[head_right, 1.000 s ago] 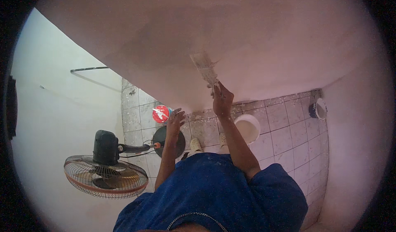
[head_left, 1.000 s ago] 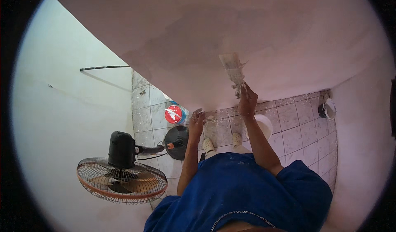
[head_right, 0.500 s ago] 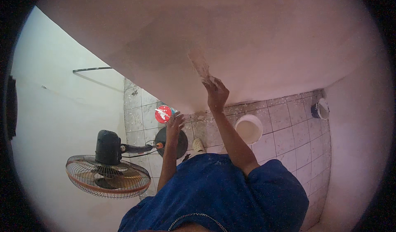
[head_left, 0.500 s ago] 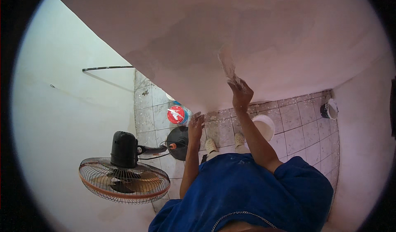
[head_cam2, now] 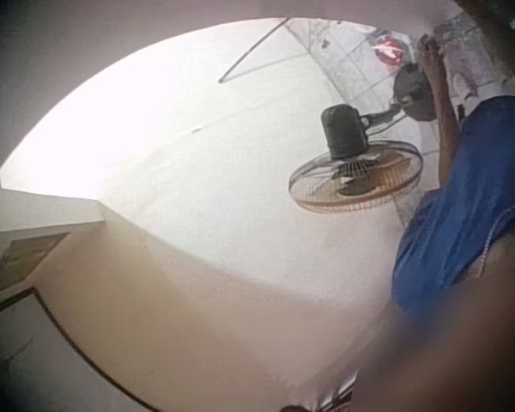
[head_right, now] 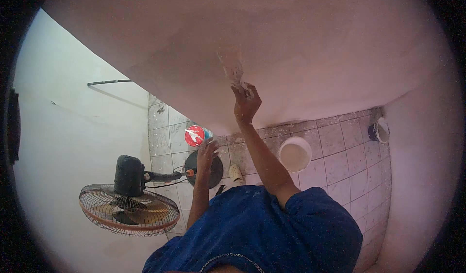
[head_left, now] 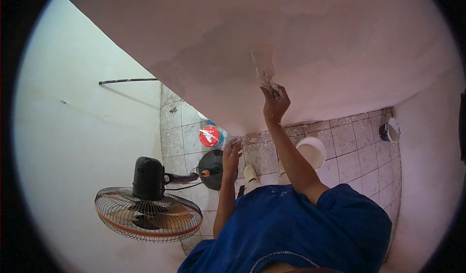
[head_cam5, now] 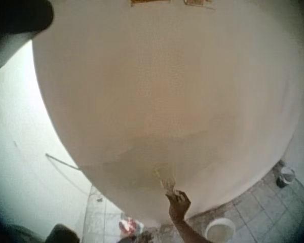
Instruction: The person applies plaster to a wall using a spatula, scooping the plaster from a bucket.
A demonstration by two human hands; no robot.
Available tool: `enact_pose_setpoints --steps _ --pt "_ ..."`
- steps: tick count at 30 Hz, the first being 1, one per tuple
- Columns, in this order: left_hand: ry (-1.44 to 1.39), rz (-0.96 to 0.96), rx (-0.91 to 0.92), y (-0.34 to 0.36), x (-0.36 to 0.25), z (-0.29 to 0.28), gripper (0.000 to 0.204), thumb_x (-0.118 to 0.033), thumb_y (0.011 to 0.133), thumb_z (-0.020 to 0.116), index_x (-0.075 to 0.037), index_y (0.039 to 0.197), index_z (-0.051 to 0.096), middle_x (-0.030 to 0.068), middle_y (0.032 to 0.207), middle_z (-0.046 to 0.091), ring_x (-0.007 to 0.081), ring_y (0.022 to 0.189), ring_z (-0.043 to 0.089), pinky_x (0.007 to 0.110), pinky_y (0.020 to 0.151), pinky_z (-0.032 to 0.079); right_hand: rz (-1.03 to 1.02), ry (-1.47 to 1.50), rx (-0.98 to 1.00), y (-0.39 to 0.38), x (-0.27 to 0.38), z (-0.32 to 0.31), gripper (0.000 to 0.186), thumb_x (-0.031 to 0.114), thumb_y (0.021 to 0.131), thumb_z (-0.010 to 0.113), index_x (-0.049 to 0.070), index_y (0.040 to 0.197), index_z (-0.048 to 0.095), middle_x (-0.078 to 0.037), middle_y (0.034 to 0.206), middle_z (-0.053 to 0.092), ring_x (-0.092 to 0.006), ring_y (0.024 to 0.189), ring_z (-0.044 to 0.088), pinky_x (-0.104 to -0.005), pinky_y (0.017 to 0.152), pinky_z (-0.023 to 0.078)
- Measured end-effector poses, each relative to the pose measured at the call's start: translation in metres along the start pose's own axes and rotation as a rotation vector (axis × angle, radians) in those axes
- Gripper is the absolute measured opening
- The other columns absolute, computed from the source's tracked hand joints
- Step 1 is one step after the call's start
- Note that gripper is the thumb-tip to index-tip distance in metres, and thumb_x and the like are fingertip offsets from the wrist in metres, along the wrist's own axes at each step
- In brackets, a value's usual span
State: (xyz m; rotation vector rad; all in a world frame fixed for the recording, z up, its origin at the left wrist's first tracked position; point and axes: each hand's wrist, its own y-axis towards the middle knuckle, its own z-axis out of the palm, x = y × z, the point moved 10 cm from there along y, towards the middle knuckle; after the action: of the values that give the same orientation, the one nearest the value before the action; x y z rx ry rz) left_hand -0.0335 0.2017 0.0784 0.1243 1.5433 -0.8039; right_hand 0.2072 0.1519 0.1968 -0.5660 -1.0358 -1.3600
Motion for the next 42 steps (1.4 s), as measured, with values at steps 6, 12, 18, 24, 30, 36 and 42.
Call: enact_pose_setpoints --steps 6,12,18,24,30,36,42 --pt "-0.011 -0.007 -0.019 -0.006 0.005 -0.011 0.040 -0.026 0.081 0.046 -0.004 0.114 0.041 0.0090 0.106 0.051 0.0190 0.094 0.050 0.033 0.078 0.039 0.159 -0.225 -0.057 -0.037 -0.057 -0.057 0.024 0.004 0.065 0.067 -0.005 0.083 0.053 -0.006 0.075 0.058 -0.0110 0.070 0.053 -0.0224 0.066 0.043" --pt "-0.032 -0.028 -0.050 0.000 0.010 -0.022 0.036 -0.024 0.082 0.047 -0.003 0.111 0.043 0.0093 0.102 0.052 0.0178 0.090 0.051 0.031 0.075 0.040 0.123 -0.254 -0.014 -0.028 -0.035 -0.054 0.026 0.003 0.065 0.068 -0.003 0.085 0.053 -0.005 0.080 0.057 -0.0112 0.074 0.052 -0.0223 0.067 0.043" --pt "0.013 -0.044 -0.006 0.001 0.012 -0.010 0.041 -0.027 0.081 0.047 -0.005 0.115 0.041 0.0086 0.103 0.052 0.0186 0.092 0.051 0.033 0.078 0.039 0.055 -0.154 0.028 -0.005 -0.040 -0.003 0.028 0.005 0.065 0.069 -0.001 0.087 0.053 -0.004 0.080 0.056 -0.0115 0.075 0.052 -0.0230 0.067 0.042" --pt "0.008 -0.011 -0.055 -0.009 0.007 -0.017 0.031 -0.022 0.081 0.048 0.000 0.104 0.047 0.0084 0.096 0.054 0.0161 0.084 0.052 0.028 0.069 0.041 0.147 -0.370 0.060 -0.059 -0.087 -0.076 0.028 0.003 0.065 0.068 -0.002 0.087 0.051 -0.005 0.078 0.056 -0.0105 0.077 0.051 -0.0227 0.067 0.042" --pt "-0.031 -0.039 -0.070 -0.004 0.013 -0.023 0.031 -0.021 0.081 0.048 0.000 0.104 0.047 0.0083 0.096 0.054 0.0157 0.084 0.052 0.028 0.069 0.041 -0.032 -0.274 -0.006 -0.018 -0.004 -0.027 0.028 0.004 0.065 0.069 -0.001 0.087 0.052 -0.004 0.077 0.056 -0.0105 0.073 0.051 -0.0222 0.063 0.042" --pt "-0.002 -0.042 -0.012 -0.001 0.016 -0.010 0.040 -0.025 0.082 0.047 -0.003 0.115 0.040 0.0080 0.103 0.052 0.0173 0.092 0.051 0.029 0.076 0.040 0.049 -0.147 -0.006 -0.006 -0.009 -0.001 0.027 0.004 0.065 0.069 -0.001 0.085 0.051 -0.005 0.077 0.056 -0.0114 0.075 0.051 -0.0228 0.066 0.042" --pt "-0.039 -0.007 -0.068 0.000 0.014 -0.024 0.038 -0.024 0.081 0.047 0.000 0.111 0.043 0.0119 0.103 0.052 0.0181 0.090 0.051 0.030 0.073 0.041 0.120 -0.264 0.089 -0.074 -0.087 -0.085 0.028 0.010 0.067 0.068 -0.001 0.086 0.051 -0.003 0.073 0.054 -0.0089 0.072 0.049 -0.0228 0.063 0.042"
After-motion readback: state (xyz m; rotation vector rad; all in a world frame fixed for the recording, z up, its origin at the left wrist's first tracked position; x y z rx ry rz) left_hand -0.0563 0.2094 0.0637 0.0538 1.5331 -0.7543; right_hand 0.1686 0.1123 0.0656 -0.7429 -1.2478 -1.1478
